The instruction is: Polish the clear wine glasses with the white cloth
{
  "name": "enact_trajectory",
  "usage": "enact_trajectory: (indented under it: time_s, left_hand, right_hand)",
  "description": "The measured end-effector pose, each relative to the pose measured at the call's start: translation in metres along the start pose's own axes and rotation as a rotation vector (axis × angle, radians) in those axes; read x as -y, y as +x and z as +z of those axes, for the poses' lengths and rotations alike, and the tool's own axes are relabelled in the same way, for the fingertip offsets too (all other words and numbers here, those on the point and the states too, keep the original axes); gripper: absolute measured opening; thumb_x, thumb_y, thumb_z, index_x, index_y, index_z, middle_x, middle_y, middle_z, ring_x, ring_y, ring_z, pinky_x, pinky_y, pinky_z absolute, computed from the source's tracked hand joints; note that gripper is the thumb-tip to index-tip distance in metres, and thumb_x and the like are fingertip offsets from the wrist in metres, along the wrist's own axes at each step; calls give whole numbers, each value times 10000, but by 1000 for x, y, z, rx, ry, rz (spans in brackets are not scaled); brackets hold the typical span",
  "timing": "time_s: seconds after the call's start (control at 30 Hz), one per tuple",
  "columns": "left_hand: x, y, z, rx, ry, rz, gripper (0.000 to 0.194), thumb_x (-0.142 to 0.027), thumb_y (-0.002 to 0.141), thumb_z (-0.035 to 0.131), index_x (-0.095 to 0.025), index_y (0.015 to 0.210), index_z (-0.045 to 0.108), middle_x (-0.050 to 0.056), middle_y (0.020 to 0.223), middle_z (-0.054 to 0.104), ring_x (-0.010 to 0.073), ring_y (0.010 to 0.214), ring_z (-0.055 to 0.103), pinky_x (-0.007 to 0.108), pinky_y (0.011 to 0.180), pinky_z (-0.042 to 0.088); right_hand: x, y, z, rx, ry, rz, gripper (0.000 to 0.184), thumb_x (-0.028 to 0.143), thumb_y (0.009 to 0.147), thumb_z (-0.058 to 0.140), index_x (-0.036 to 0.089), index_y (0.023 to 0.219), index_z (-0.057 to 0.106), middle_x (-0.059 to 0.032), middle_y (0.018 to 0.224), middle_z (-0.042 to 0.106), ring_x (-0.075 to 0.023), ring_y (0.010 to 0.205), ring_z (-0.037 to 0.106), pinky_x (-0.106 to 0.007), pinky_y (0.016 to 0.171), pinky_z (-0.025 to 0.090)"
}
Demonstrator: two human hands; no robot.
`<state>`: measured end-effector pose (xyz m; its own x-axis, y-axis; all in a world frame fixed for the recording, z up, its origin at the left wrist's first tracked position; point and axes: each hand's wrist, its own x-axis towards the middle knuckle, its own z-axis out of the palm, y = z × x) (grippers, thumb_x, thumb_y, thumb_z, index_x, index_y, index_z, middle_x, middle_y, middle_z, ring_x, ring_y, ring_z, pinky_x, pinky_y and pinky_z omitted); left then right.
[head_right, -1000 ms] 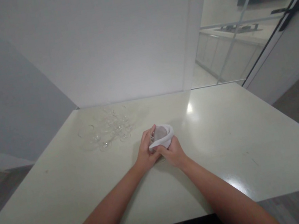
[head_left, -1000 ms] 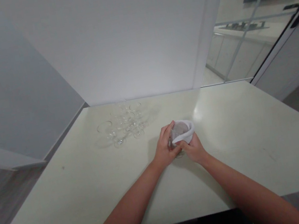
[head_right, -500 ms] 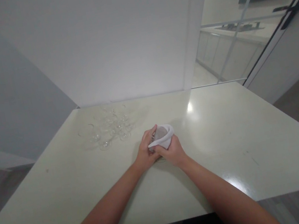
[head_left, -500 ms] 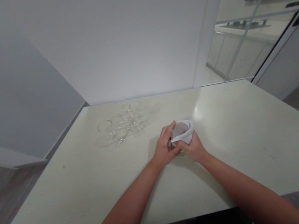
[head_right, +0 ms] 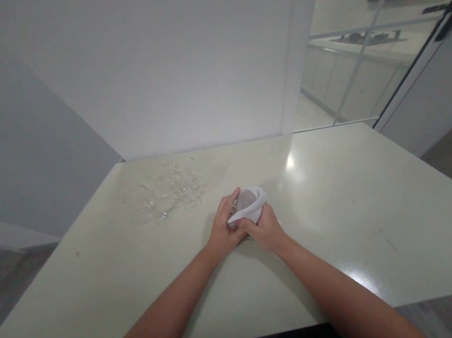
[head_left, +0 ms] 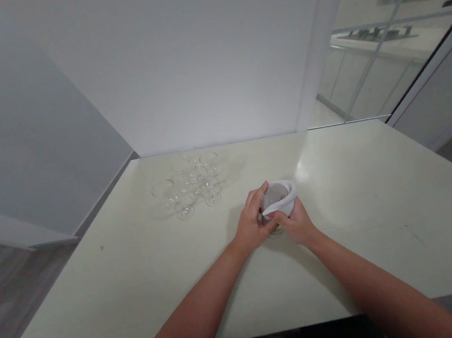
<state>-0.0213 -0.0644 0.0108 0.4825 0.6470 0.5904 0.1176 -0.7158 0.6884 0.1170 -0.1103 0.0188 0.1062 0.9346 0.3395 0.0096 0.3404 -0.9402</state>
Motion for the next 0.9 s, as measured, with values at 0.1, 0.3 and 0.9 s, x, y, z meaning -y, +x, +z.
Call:
enact_trajectory:
  time_s: [0.1, 0.3, 0.9]
  left_hand:
    - [1, 1, 0, 5, 4, 15, 794, -438, 825, 658, -215, 1490, 288, 128, 1279, 507, 257, 1110, 486, 396, 945, 422]
    - [-1, 0, 0, 1, 20, -7, 808, -385, 822, 663, -218, 1502, 259, 124, 1273, 505, 254, 1113, 489, 394, 955, 421]
    - [3, -7, 9, 10, -174, 8, 984, -355, 743, 680, -166, 1509, 92, 190, 1459, 303, 343, 1347, 364, 518, 1129, 306]
  right_hand:
    - [0, 0, 1, 5, 7, -15, 324, 279, 762, 693, 194, 1063, 611, -42, 994, 678, -176, 870, 624, -321, 847, 514]
    - [1, 0, 4, 23, 27, -60, 287, 291, 793, 672, 207, 1063, 625, -42, 995, 699, -180, 879, 641, -320, 861, 525]
    - [-1, -6, 9, 29, -119, -91, 616, 240, 712, 727, 198, 1288, 512, -108, 1237, 638, -245, 1113, 618, -399, 992, 483]
